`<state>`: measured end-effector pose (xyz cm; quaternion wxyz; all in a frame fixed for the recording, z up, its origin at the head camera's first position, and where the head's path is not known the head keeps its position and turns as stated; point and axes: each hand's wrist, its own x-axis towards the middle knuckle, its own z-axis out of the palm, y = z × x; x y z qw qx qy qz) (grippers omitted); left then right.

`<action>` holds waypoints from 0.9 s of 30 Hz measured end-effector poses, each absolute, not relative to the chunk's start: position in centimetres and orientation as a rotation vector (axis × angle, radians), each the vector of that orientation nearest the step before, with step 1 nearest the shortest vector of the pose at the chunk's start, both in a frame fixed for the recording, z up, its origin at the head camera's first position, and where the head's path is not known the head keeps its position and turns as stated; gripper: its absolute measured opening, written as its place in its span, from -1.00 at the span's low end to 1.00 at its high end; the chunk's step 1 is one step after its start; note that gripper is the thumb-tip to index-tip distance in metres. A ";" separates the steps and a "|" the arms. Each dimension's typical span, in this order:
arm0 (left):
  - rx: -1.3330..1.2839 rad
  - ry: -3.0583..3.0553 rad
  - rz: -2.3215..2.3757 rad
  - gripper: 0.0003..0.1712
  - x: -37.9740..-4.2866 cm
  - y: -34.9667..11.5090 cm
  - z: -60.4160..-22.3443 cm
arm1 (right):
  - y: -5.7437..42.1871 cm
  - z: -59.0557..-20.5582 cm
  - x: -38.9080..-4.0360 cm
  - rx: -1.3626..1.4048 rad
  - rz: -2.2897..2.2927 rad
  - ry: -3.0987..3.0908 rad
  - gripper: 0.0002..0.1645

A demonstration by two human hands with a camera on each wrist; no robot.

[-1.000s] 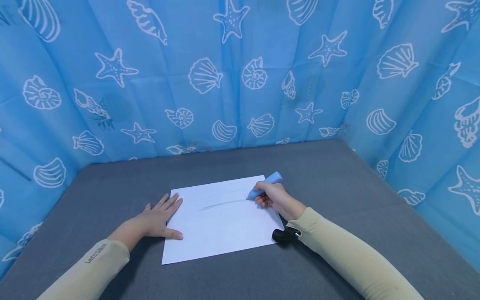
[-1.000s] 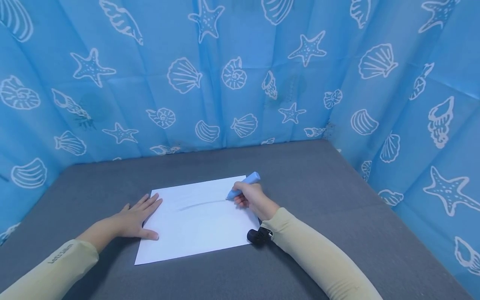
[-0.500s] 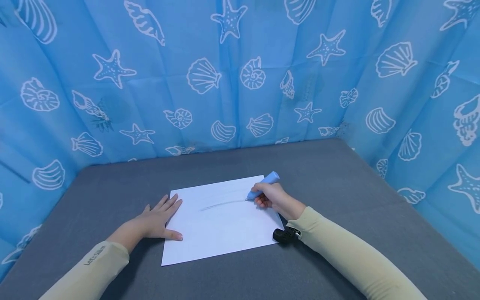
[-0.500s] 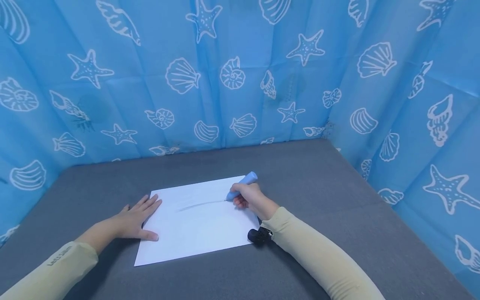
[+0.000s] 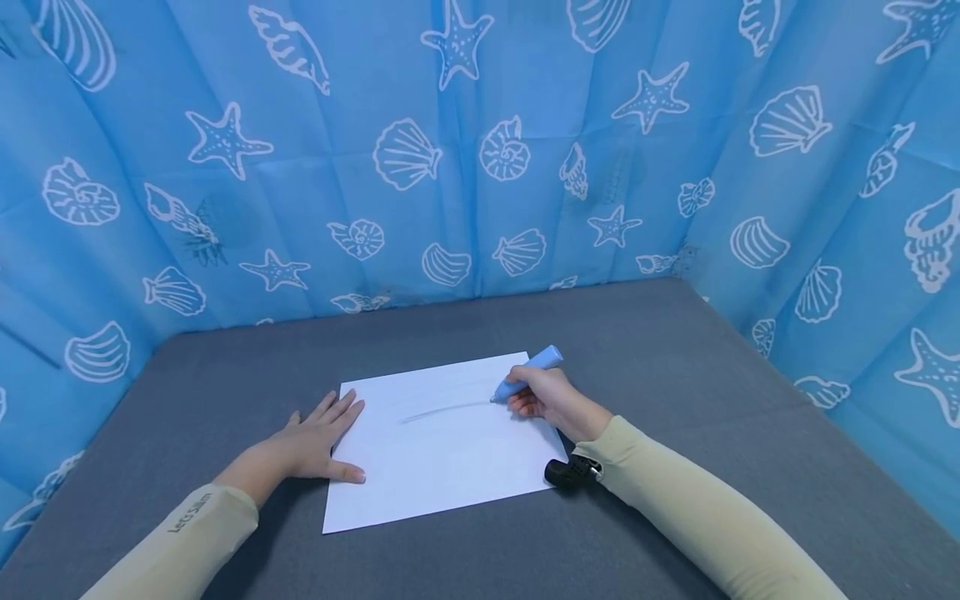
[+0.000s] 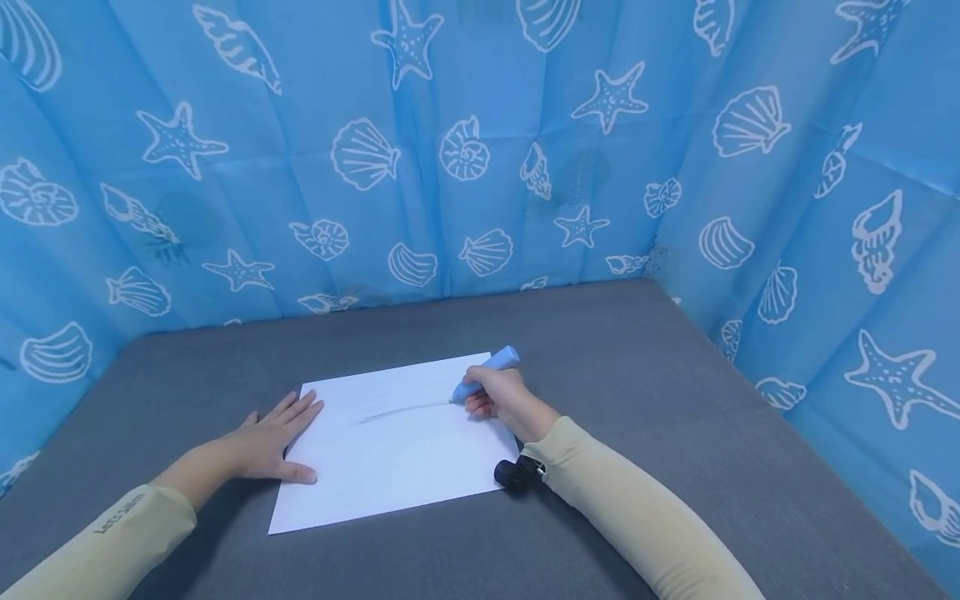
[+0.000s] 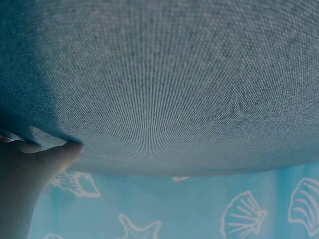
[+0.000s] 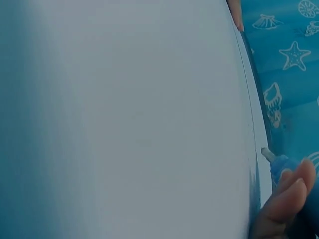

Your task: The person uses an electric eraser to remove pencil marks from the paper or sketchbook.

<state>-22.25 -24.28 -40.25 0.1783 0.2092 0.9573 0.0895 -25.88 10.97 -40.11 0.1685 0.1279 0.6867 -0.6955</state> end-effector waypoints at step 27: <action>0.600 2.700 0.263 0.35 -22.1 -24.5 -40.1 | 10.9 -39.9 -26.0 0.376 -1.980 1.916 -0.76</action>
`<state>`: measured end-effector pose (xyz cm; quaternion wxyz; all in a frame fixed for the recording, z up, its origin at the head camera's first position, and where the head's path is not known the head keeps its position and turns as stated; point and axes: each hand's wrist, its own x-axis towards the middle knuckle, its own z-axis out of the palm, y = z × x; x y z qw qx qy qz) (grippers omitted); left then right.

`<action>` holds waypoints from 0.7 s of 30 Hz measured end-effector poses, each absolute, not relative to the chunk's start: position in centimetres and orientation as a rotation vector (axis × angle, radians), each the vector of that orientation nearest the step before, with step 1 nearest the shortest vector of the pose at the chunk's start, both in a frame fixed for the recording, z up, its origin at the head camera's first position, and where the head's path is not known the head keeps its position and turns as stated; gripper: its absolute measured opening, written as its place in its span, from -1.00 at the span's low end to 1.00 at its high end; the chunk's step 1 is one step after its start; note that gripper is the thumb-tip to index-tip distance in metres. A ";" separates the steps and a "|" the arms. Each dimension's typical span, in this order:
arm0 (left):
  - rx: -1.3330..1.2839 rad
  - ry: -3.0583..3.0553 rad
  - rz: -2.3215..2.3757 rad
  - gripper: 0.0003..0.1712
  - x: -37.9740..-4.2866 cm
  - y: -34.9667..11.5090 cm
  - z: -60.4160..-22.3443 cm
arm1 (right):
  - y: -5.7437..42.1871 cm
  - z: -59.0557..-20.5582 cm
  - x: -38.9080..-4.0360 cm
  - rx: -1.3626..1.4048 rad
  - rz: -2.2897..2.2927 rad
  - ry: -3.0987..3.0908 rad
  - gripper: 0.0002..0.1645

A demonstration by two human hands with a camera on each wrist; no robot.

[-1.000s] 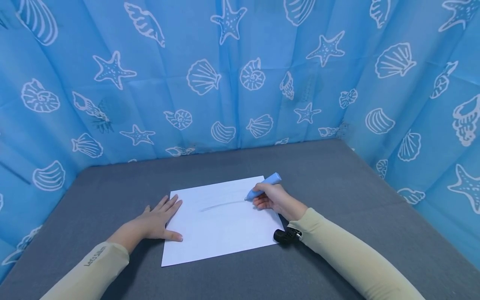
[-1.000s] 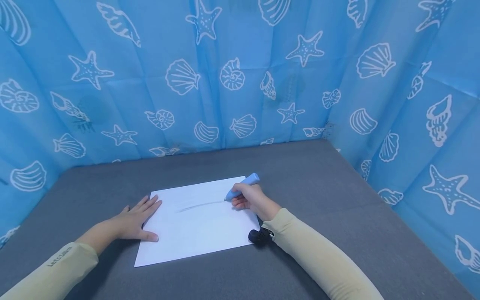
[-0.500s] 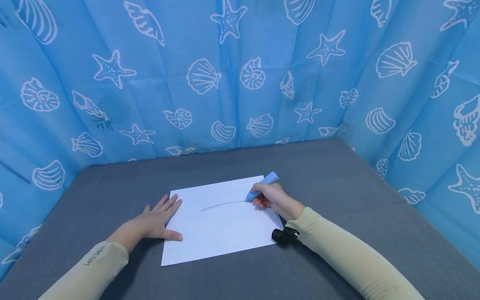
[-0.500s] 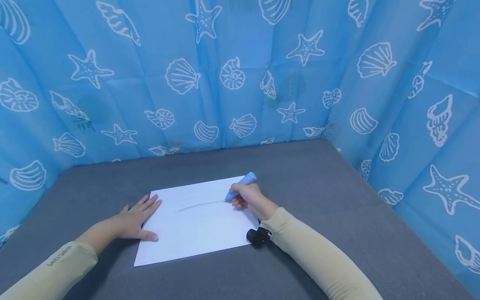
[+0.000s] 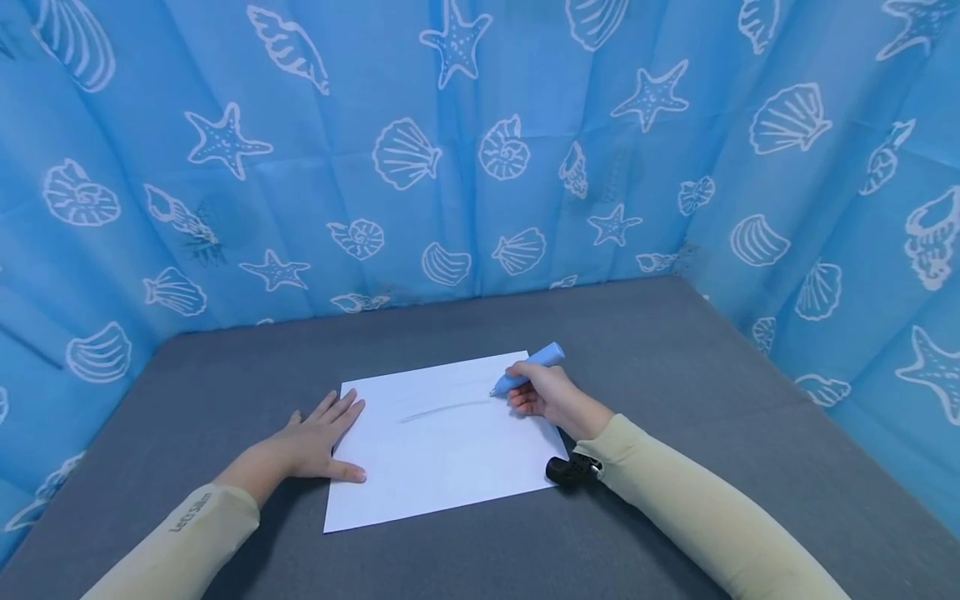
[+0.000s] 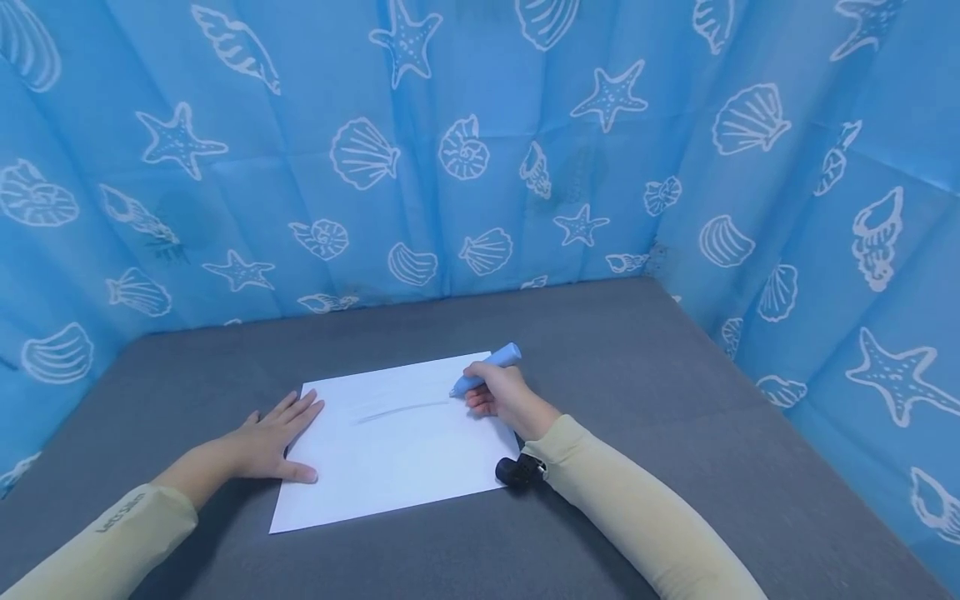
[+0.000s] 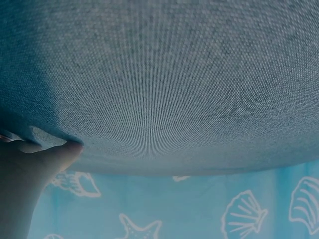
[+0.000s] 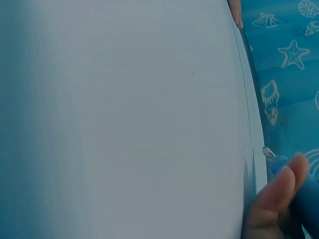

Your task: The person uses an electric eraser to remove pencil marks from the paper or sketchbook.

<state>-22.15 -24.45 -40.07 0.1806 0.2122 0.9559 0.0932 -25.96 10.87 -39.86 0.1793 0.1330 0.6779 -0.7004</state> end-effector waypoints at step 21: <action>0.590 2.703 0.265 0.36 -22.2 -24.4 -40.2 | 10.7 -39.9 -26.2 0.333 -1.846 2.019 -0.82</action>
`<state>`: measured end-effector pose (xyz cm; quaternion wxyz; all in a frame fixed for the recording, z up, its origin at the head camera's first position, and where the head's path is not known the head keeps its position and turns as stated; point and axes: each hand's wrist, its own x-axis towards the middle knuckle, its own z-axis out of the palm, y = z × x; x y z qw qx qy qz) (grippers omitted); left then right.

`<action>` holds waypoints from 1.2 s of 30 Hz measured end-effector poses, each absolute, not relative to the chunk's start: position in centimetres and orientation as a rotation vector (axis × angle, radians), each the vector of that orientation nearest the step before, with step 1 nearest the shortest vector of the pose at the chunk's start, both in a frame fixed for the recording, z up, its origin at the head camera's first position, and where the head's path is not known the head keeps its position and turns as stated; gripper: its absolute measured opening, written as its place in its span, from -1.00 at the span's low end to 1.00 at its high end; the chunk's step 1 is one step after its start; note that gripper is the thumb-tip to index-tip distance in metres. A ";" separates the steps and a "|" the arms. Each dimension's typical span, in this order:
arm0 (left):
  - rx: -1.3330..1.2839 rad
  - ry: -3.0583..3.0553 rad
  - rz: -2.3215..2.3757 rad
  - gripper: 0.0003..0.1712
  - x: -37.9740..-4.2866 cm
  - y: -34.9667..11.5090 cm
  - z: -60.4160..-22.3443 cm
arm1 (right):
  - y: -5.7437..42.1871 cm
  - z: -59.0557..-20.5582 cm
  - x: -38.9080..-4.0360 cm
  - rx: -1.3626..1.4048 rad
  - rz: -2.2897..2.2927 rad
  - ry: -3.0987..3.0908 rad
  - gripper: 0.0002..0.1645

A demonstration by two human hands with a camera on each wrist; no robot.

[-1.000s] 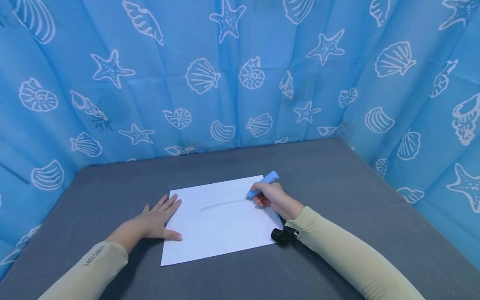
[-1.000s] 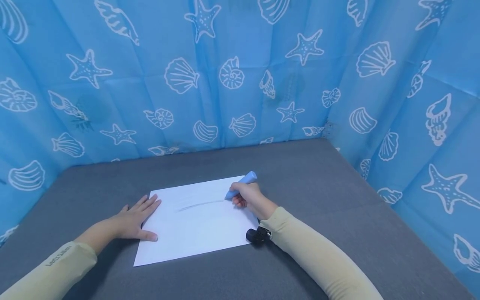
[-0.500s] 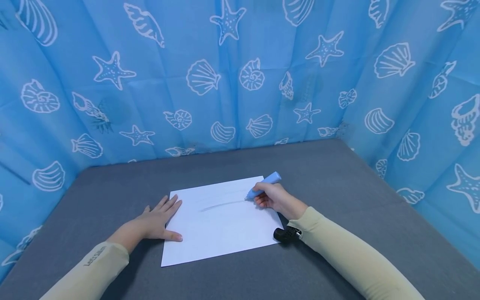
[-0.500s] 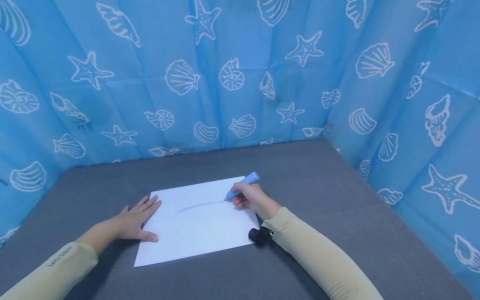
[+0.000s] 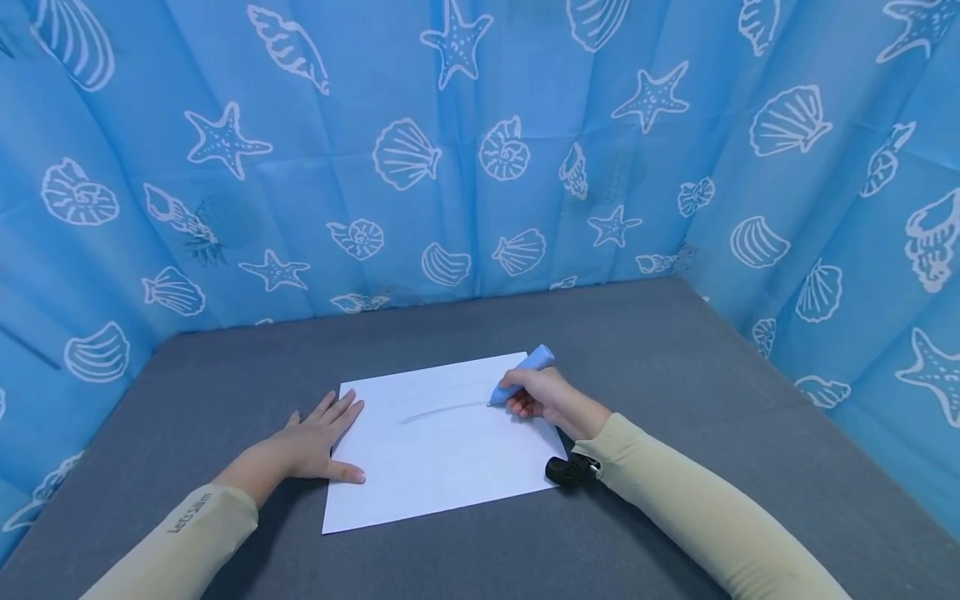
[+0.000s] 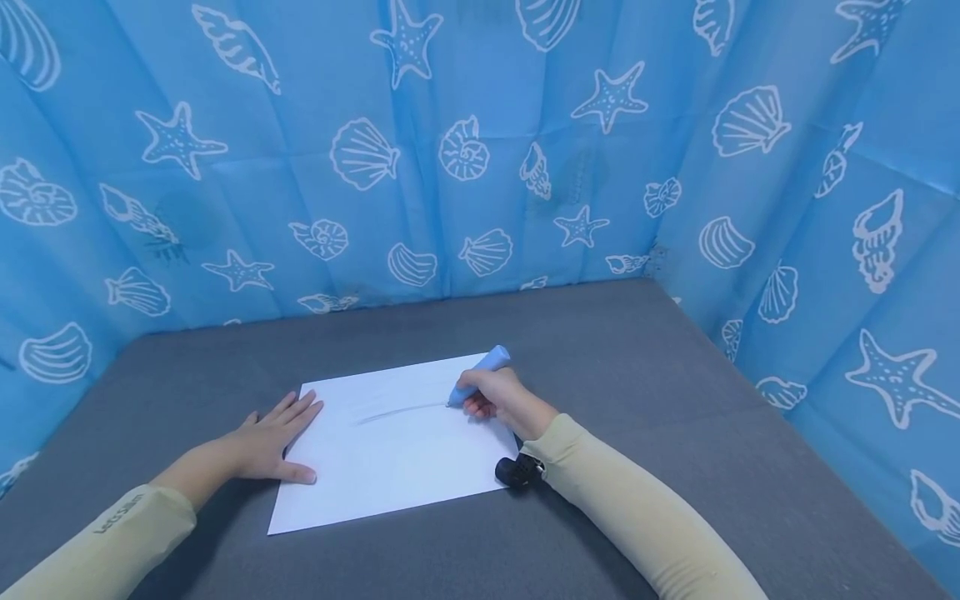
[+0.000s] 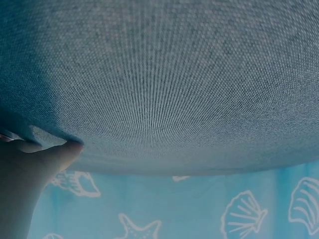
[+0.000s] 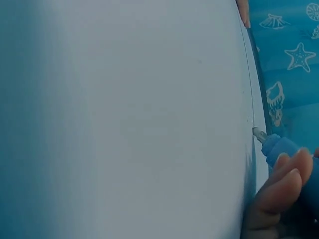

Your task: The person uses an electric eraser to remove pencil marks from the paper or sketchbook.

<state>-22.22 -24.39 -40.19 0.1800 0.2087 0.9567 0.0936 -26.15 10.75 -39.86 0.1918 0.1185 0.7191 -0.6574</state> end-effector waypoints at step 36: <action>0.587 2.698 0.234 0.36 -22.3 -24.2 -40.1 | 10.5 -40.0 -26.2 0.368 -1.889 1.998 -0.83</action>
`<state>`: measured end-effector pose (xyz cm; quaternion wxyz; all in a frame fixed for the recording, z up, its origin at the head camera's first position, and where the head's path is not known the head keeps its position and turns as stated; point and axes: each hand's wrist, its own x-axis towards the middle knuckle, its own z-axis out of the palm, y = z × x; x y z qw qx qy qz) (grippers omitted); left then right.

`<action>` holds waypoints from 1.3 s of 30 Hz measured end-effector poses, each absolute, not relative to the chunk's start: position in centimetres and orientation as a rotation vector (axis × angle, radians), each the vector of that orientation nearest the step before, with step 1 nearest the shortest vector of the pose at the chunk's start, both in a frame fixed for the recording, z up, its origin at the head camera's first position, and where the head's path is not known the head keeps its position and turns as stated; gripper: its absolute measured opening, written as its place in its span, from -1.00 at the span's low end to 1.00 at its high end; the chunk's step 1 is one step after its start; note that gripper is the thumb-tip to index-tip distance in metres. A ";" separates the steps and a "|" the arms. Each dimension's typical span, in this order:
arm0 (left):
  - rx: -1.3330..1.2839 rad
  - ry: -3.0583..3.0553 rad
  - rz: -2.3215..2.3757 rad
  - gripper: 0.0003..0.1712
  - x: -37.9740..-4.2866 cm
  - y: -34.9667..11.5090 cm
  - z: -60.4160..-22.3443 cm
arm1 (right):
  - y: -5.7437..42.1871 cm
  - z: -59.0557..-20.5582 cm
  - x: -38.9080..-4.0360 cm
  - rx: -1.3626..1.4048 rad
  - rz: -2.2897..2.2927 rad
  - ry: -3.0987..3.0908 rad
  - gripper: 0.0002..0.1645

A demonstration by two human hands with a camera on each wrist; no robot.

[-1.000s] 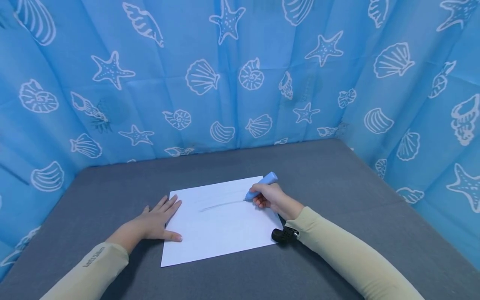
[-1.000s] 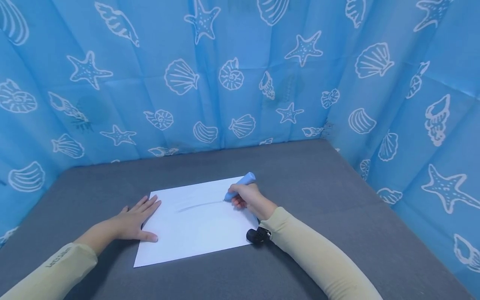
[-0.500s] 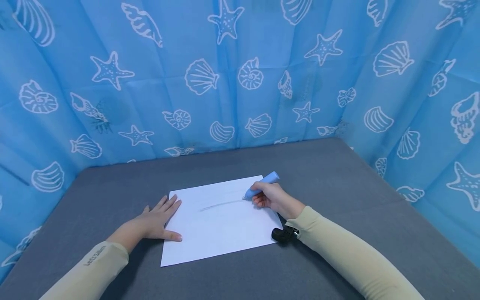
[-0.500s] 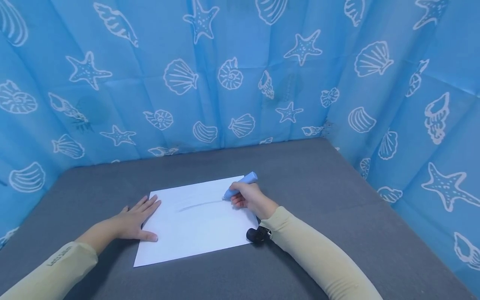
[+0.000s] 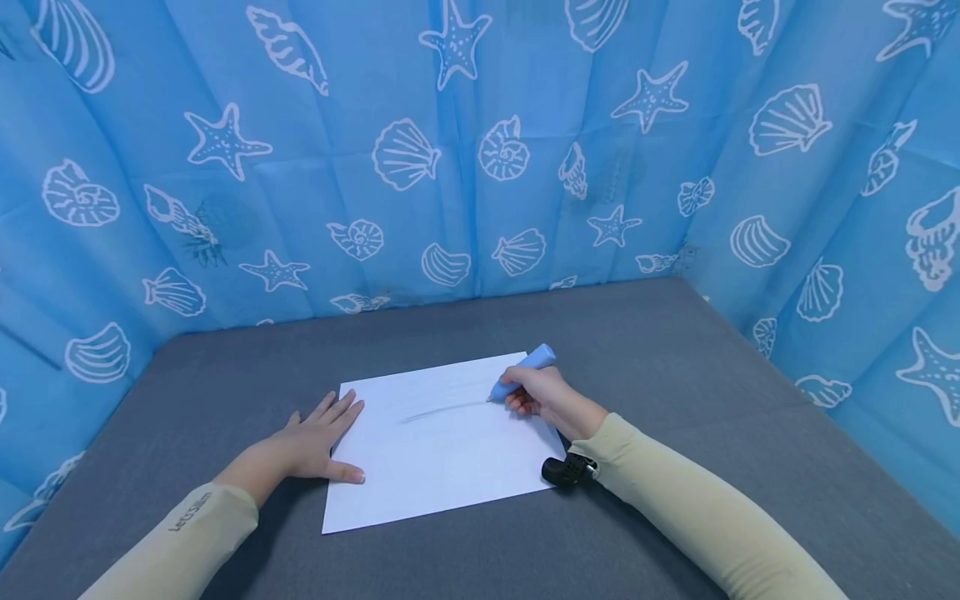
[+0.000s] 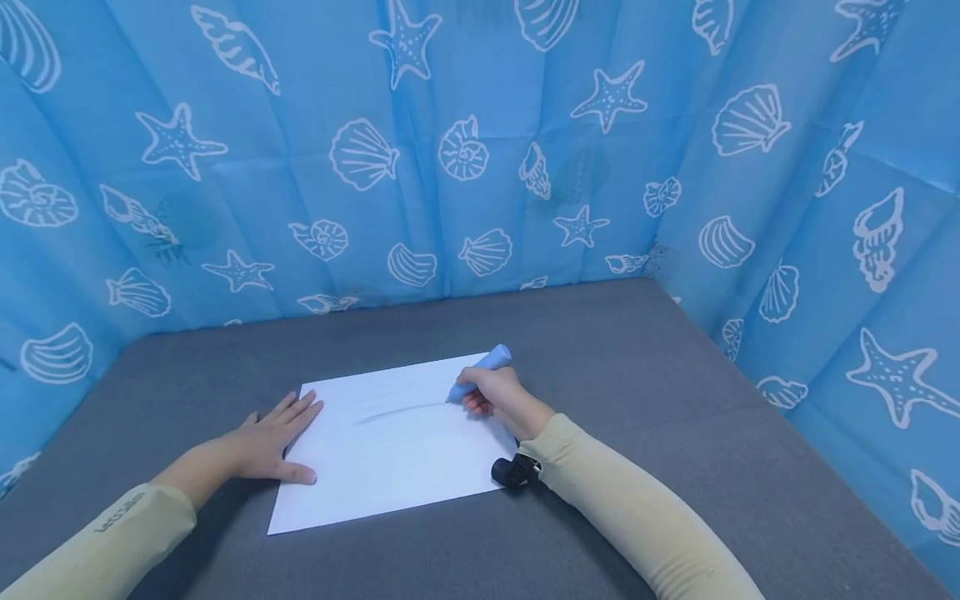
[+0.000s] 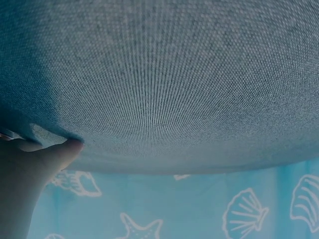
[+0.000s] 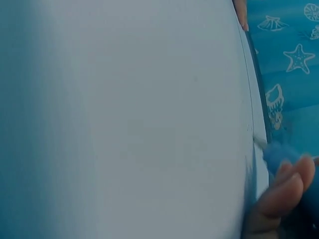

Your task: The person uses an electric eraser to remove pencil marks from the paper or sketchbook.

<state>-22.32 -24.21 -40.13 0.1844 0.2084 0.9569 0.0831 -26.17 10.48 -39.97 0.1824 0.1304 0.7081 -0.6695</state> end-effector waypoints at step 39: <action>0.621 2.764 0.235 0.38 -22.0 -24.2 -40.2 | 10.3 -40.1 -26.2 0.410 -1.996 1.918 -0.81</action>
